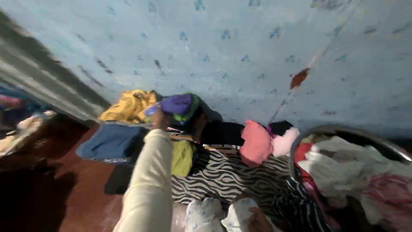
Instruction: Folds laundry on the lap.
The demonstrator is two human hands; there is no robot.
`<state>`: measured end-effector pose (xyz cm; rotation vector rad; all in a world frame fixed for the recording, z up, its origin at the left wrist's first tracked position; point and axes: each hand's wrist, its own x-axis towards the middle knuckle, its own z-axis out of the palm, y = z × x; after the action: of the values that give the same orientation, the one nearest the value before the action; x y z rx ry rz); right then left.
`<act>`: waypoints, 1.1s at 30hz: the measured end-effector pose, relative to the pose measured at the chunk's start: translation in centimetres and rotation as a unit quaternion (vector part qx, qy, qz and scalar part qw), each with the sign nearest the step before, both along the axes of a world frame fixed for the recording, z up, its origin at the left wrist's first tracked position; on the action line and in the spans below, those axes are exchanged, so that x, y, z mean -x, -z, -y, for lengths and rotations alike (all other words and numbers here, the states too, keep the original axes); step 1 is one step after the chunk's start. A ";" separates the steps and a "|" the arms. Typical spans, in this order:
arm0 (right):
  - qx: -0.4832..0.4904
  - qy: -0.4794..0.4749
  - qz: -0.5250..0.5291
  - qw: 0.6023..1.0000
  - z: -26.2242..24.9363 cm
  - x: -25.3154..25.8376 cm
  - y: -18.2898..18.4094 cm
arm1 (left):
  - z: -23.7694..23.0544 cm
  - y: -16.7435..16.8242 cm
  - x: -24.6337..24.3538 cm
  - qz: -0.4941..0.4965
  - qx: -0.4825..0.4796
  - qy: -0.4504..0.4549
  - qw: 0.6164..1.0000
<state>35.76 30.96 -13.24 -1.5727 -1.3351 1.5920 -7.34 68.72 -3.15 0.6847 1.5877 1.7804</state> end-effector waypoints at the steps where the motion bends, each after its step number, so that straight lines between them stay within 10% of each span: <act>1: 0.023 -0.001 -0.003 1.000 -0.1 -0.1 -0.3 | 0.8 -0.7 -0.7 -0.017 0.022 0.017 0.999; 5: 0.104 0.012 -0.032 0.994 -2.0 -2.2 -1.3 | 6.7 -11.0 -9.4 -0.011 0.142 0.042 0.989; 12: -0.101 0.209 0.288 0.929 -8.1 -16.7 -1.0 | 15.9 -3.0 -11.9 -0.016 0.041 0.160 0.986; 18: 0.011 -0.004 0.421 0.907 -8.6 -22.9 5.3 | 28.8 2.6 -24.3 0.073 0.129 0.182 0.972; 24: -0.064 0.206 0.064 0.974 -9.2 -25.8 -6.7 | 35.5 1.4 -27.2 0.052 0.088 0.213 0.972; 28: -0.121 0.166 0.079 0.975 -9.0 -27.3 -13.6 | 38.5 -1.1 -29.6 0.031 0.034 0.256 0.965; 33: 0.038 -0.024 0.408 0.912 -5.6 -26.2 -2.3 | 44.3 -0.7 -31.3 -0.039 0.002 0.386 0.921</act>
<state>61.95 36.56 -10.96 -2.4122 -1.7235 1.0187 23.97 24.47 -2.41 1.1914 1.1202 1.1635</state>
